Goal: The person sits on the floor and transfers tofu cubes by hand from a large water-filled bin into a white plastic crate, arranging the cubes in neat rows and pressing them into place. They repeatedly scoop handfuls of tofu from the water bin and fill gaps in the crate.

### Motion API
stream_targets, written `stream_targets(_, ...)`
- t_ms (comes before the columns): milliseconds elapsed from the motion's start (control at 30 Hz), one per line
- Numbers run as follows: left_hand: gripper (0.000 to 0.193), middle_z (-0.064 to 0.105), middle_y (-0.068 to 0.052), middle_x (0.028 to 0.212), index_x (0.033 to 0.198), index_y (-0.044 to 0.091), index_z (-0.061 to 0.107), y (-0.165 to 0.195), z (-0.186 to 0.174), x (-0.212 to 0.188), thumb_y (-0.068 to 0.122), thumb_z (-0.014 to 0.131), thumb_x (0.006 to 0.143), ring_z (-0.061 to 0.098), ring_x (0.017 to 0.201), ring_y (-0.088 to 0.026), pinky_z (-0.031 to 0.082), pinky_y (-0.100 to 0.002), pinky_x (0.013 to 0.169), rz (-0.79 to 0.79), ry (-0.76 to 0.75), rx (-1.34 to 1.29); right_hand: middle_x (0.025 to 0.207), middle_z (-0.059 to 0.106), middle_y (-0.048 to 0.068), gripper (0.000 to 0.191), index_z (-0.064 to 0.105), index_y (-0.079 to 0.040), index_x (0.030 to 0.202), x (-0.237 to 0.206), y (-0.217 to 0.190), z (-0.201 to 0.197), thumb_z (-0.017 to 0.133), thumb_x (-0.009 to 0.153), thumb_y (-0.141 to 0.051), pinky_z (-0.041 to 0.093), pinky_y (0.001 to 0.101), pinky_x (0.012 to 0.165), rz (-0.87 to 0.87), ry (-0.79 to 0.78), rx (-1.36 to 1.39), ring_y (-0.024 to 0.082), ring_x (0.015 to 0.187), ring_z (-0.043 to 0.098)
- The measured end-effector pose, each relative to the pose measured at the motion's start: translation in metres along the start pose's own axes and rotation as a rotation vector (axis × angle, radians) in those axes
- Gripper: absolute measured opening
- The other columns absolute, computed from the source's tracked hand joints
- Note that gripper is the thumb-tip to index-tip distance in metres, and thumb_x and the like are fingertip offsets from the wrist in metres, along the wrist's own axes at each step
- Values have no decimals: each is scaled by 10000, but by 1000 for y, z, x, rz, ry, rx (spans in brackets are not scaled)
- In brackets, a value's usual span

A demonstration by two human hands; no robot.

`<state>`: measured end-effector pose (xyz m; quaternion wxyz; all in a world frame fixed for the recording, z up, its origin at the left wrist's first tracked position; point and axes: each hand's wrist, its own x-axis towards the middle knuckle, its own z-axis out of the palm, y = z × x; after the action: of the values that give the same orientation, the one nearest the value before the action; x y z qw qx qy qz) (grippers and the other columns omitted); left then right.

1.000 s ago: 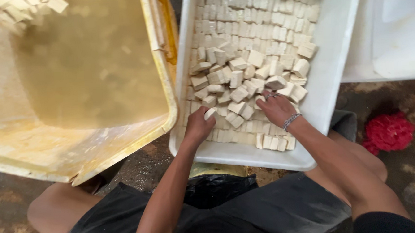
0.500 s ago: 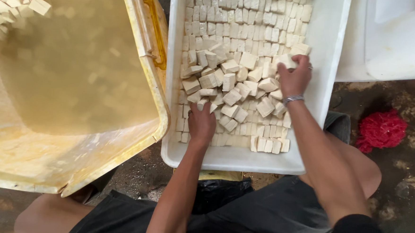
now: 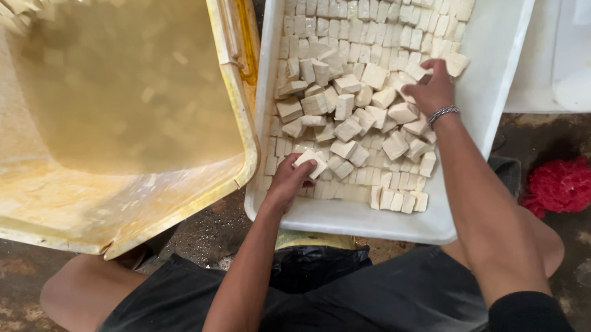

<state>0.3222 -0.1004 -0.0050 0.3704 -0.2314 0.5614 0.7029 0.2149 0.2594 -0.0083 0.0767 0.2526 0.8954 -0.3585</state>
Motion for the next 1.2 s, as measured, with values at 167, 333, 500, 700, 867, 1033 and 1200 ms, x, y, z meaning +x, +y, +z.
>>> stream_targets(167, 512, 703, -146, 1046, 1291, 20, 566, 6, 15, -2, 243, 728, 860, 715, 848, -190, 619, -344, 724, 37, -47, 181, 1007, 677, 85, 674, 517, -100, 1382, -72, -12, -17, 853, 807, -203, 583, 347, 785, -175, -368, 30, 189, 903, 681)
stream_targets(333, 451, 757, -163, 958, 1240, 101, 658, 12, 19, -9, 328, 703, 853, 720, 672, -205, 596, -358, 639, 26, -18, 638, 1205, 661, 139, 527, 608, -106, 1264, -178, -28, 37, 814, 781, -149, 556, 398, 921, -546, -774, -318, 283, 1060, 666)
stream_targets(500, 512, 741, -162, 1081, 1254, 65, 640, -16, 12, -3, 316, 698, 811, 753, 792, -262, 613, -381, 705, -21, -91, 711, 1287, 575, 239, 341, 611, -126, 1261, -199, -16, 53, 603, 920, -141, 552, 481, 925, -643, -886, -635, 406, 1097, 638)
stream_targets(700, 565, 690, -252, 1208, 1271, 40, 651, -35, 39, 13, 281, 768, 773, 653, 1130, -378, 521, -436, 974, 154, -228, 1102, 1358, 528, 251, 315, 670, -134, 1199, -193, 1, 48, 563, 906, -180, 564, 486, 888, -682, -895, -741, 402, 1077, 651)
stream_targets(867, 519, 618, -286, 1255, 1229, 19, 659, -36, 78, 6, 291, 773, 803, 635, 1157, -439, 526, -468, 994, 85, -174, 1298, 1240, 651, 126, 301, 700, -167, 1185, -184, 1, 55, 624, 913, -273, 562, 472, 913, -590, -917, -751, 322, 1142, 653)
stream_targets(1033, 619, 560, -334, 1284, 1237, -26, 600, -29, 74, -1, 259, 852, 749, 560, 1157, -468, 471, -468, 982, 210, -248, 1187, 1202, 664, 139, 557, 629, -129, 1296, -178, 4, 50, 757, 795, -337, 539, 465, 939, -507, -922, -563, 336, 1149, 638)
stream_targets(1200, 433, 700, -227, 1146, 1207, 40, 689, -29, 62, -4, 156, 721, 791, 657, 1113, -396, 510, -451, 982, 141, -251, 1162, 1170, 672, 161, 531, 641, -124, 1265, -180, -6, 52, 760, 822, -392, 532, 465, 935, -492, -877, -400, 348, 1113, 641)
